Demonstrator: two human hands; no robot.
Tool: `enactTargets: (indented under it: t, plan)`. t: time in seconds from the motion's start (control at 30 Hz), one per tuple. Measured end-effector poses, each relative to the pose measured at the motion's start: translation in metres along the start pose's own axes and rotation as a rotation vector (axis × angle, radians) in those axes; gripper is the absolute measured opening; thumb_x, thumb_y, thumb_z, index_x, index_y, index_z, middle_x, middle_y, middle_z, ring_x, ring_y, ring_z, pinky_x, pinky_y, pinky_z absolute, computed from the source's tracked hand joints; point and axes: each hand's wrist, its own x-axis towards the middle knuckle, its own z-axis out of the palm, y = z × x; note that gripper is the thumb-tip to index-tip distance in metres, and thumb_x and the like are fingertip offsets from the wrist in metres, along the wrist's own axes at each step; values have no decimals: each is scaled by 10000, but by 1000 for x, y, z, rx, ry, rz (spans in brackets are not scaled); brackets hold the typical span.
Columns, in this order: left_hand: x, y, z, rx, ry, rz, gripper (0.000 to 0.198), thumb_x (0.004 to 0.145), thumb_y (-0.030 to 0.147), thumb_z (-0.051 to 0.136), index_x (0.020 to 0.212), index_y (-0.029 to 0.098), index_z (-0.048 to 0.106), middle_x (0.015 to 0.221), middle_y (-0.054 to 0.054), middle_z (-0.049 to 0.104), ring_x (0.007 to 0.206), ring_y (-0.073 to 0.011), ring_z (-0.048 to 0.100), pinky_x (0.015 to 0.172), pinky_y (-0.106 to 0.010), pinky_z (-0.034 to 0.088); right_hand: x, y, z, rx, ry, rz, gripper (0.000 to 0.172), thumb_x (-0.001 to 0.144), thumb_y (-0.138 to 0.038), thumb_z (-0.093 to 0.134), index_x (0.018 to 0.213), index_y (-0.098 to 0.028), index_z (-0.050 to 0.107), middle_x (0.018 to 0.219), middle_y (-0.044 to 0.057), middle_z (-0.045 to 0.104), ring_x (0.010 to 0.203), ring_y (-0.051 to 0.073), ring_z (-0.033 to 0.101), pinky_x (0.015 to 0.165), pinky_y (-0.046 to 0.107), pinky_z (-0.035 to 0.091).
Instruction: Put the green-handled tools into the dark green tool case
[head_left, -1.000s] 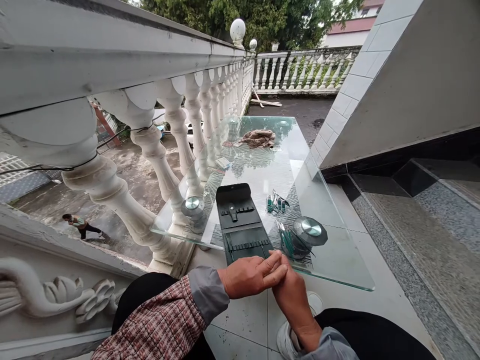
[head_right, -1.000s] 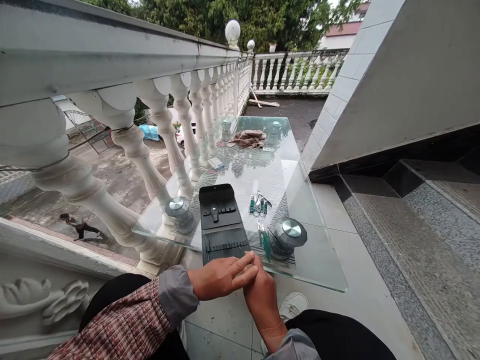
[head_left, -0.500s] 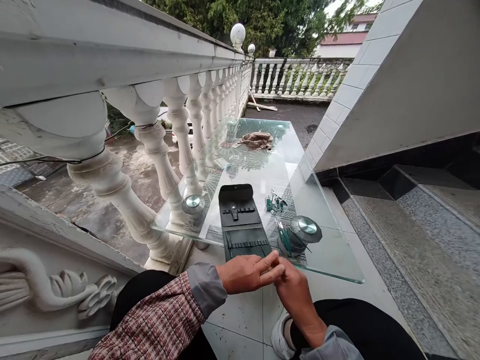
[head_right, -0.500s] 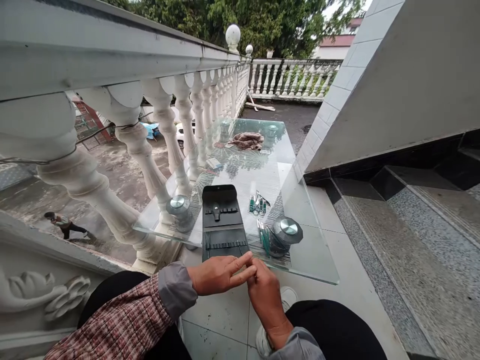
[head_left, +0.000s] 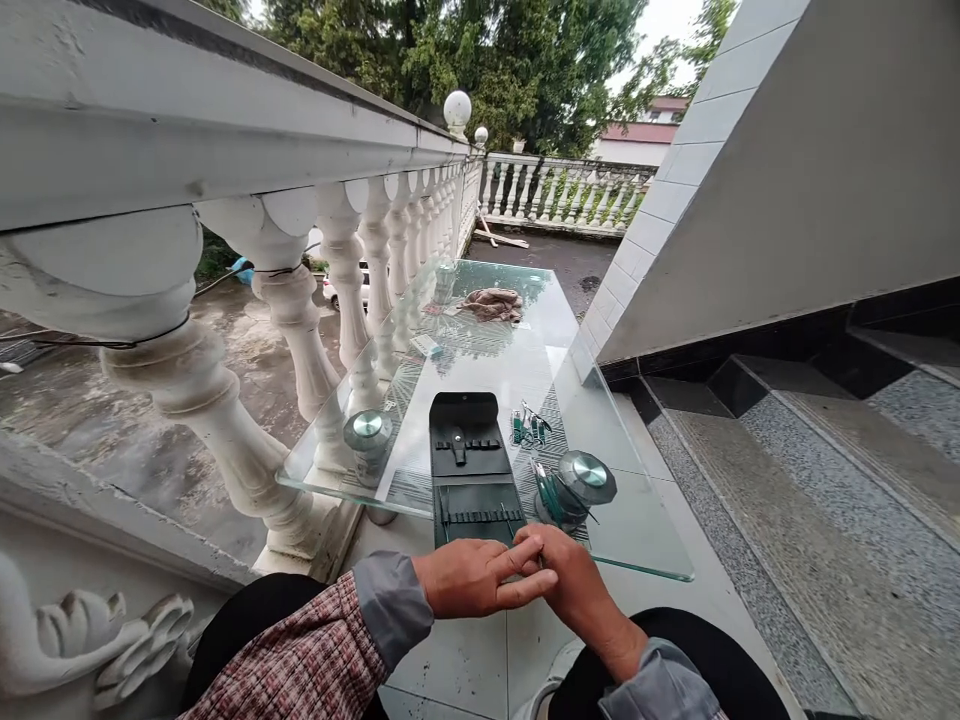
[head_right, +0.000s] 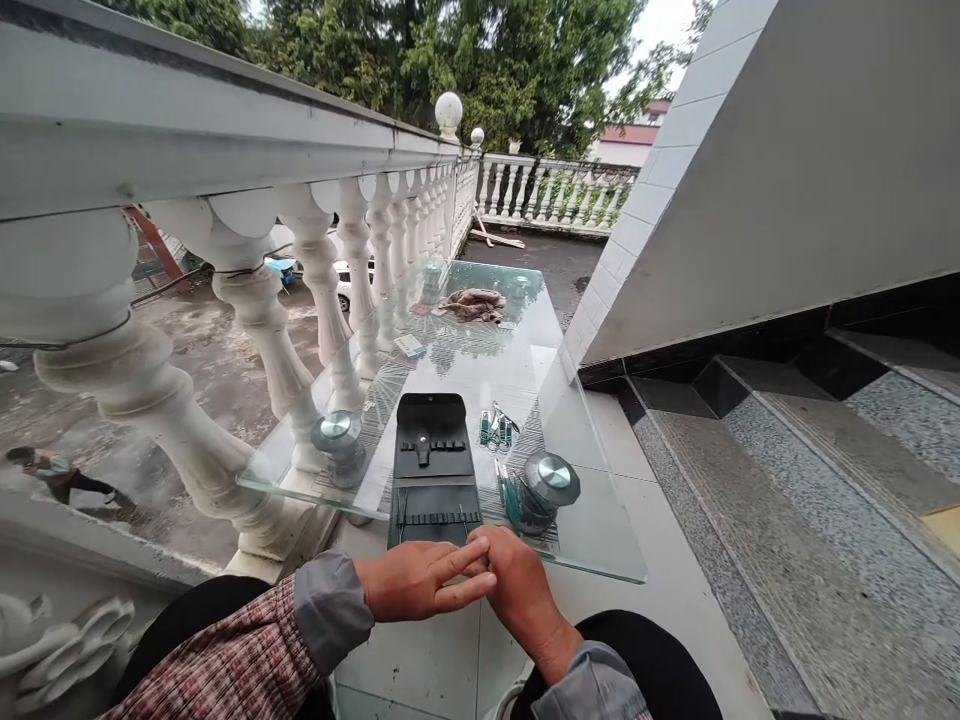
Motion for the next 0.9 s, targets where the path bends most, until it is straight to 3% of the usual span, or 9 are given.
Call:
enactTargets:
  t: [0.17, 0.4, 0.73, 0.9]
  plan:
    - [3, -2, -3, 19, -27, 47, 411, 894, 138, 428, 1291, 230, 372, 1320, -130, 464, 735, -110, 583, 588, -231, 524, 13, 6, -6, 54, -90, 84, 125, 633, -116, 458, 689, -208, 523, 651, -34, 552, 588, 115, 499, 538, 217, 354]
    - [-2, -2, 2, 26, -2, 16, 394, 888, 154, 416, 1270, 246, 396, 1320, -116, 452, 685, -104, 564, 527, -221, 500, 23, 16, -14, 260, -241, 70, 89, 691, -144, 453, 707, -205, 517, 716, -12, 549, 663, 126, 508, 593, 238, 395]
    - [2, -3, -4, 68, 93, 10, 312, 909, 214, 429, 1220, 215, 443, 1193, -96, 547, 656, -104, 542, 539, -231, 471, 27, 17, -5, 276, -237, 38, 59, 745, -178, 484, 764, -210, 530, 709, -14, 531, 656, 129, 512, 614, 253, 422]
    - [3, -6, -2, 41, 126, 66, 179, 900, 181, 461, 1043, 124, 554, 867, -60, 607, 680, -124, 554, 639, -254, 484, 33, 26, -22, 378, -88, 171, 161, 791, -314, 485, 839, -203, 591, 744, 13, 604, 672, 151, 562, 632, 277, 459]
